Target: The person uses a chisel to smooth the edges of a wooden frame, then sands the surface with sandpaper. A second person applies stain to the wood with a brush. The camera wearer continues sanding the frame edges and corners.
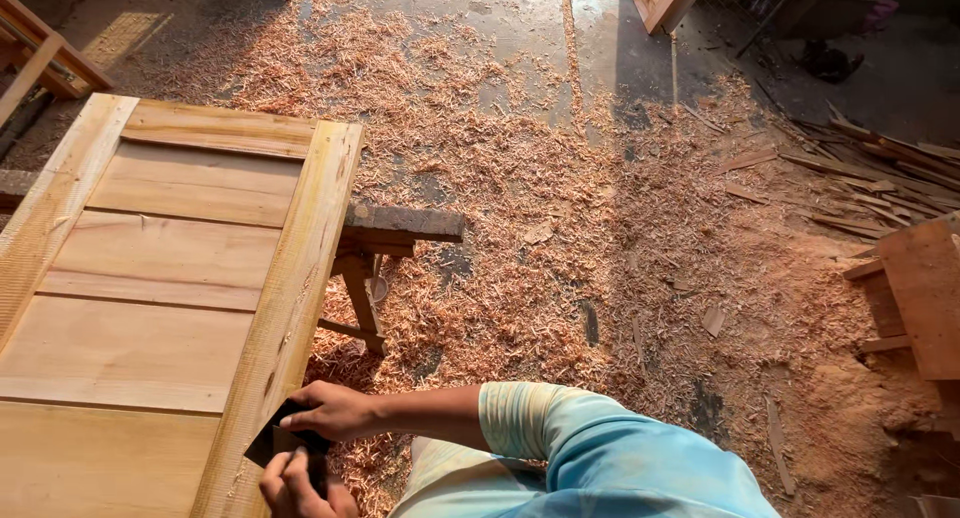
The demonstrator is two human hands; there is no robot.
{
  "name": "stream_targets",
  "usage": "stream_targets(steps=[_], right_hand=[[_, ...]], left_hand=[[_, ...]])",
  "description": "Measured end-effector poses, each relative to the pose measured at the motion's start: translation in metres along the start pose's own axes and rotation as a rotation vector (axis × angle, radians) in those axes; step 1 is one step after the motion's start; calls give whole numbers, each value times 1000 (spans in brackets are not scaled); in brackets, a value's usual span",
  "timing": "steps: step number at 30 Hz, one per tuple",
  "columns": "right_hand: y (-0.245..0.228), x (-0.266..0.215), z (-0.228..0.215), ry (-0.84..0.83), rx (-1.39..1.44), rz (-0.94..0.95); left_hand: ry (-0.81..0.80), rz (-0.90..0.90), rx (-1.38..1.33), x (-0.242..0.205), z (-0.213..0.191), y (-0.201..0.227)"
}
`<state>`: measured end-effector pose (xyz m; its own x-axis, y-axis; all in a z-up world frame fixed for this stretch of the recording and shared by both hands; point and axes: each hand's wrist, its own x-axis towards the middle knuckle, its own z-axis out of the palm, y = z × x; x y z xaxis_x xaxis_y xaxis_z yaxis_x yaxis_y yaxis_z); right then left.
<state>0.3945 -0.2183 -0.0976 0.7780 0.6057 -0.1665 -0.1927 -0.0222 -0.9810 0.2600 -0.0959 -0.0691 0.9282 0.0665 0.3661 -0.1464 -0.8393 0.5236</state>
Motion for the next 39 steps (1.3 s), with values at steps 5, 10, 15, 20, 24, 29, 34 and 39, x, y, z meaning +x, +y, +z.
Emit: stream_targets(steps=[5, 10, 15, 20, 24, 29, 34, 39], right_hand=[[-10, 0, 1, -3, 189, 11], [-20, 7, 20, -168, 118, 61], [-23, 0, 61, -239, 409, 145], [-26, -6, 105, -365, 348, 252], [-44, -13, 134, -479, 252, 132], [-63, -39, 181, -662, 443, 263], [-85, -80, 217, -783, -679, -966], [-56, -81, 271, -941, -878, -1152]], left_hand=[[76, -60, 0, 7, -19, 26], [164, -138, 22, 12, -48, 41], [140, -168, 70, -9, -78, 54], [412, -378, 167, -37, -99, 50], [322, -284, 150, -81, -102, 52], [854, -1122, -338, -143, -110, -38], [1298, -955, -455, -231, -125, -46], [1104, -1198, -411, -269, -152, -3]])
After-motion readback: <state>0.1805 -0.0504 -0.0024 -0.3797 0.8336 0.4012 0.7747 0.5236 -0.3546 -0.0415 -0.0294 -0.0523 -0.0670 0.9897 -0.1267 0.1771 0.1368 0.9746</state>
